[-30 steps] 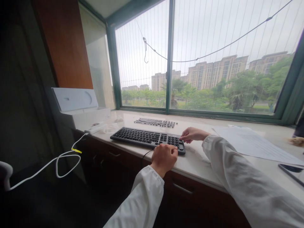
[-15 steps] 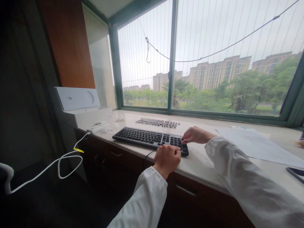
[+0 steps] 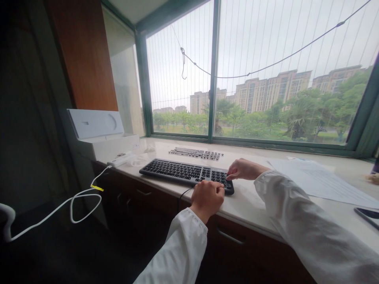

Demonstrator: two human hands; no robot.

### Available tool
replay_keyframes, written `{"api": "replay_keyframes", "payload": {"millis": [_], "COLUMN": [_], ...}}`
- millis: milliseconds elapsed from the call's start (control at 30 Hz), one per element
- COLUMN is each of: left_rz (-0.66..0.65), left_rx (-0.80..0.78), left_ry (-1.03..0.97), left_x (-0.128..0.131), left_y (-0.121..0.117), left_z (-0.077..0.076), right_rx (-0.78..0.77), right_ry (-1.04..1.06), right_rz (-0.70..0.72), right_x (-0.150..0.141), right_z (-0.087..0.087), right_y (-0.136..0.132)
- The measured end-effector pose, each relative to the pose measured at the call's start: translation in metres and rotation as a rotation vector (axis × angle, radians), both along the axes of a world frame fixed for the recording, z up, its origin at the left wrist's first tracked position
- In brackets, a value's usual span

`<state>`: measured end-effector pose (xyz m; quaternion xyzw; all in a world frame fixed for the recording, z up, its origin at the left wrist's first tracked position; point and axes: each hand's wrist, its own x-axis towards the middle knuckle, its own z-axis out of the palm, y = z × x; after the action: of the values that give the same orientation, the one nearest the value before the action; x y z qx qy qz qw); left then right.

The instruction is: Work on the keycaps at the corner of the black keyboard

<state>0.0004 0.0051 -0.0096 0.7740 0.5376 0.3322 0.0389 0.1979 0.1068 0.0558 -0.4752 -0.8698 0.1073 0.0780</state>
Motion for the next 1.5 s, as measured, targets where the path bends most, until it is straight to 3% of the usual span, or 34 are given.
{"api": "replay_keyframes", "payload": {"millis": [400,800,1500], "left_rz": [0.020,0.037,0.031], "left_rx": [-0.007,-0.045,-0.036], "left_ry": [0.037,0.073,0.055], "left_x": [0.000,0.001,0.001], "left_y": [0.000,-0.004,-0.004], "left_z": [0.002,0.006,0.005], "right_rx": [-0.182,-0.028,0.054], "right_ry": [0.154,-0.018,-0.031], "right_rz": [-0.038,0.043,0.031], "right_x": [0.007,-0.003,-0.006], "right_z": [-0.013,0.004,0.007], "right_y": [0.009,-0.012,-0.018]}}
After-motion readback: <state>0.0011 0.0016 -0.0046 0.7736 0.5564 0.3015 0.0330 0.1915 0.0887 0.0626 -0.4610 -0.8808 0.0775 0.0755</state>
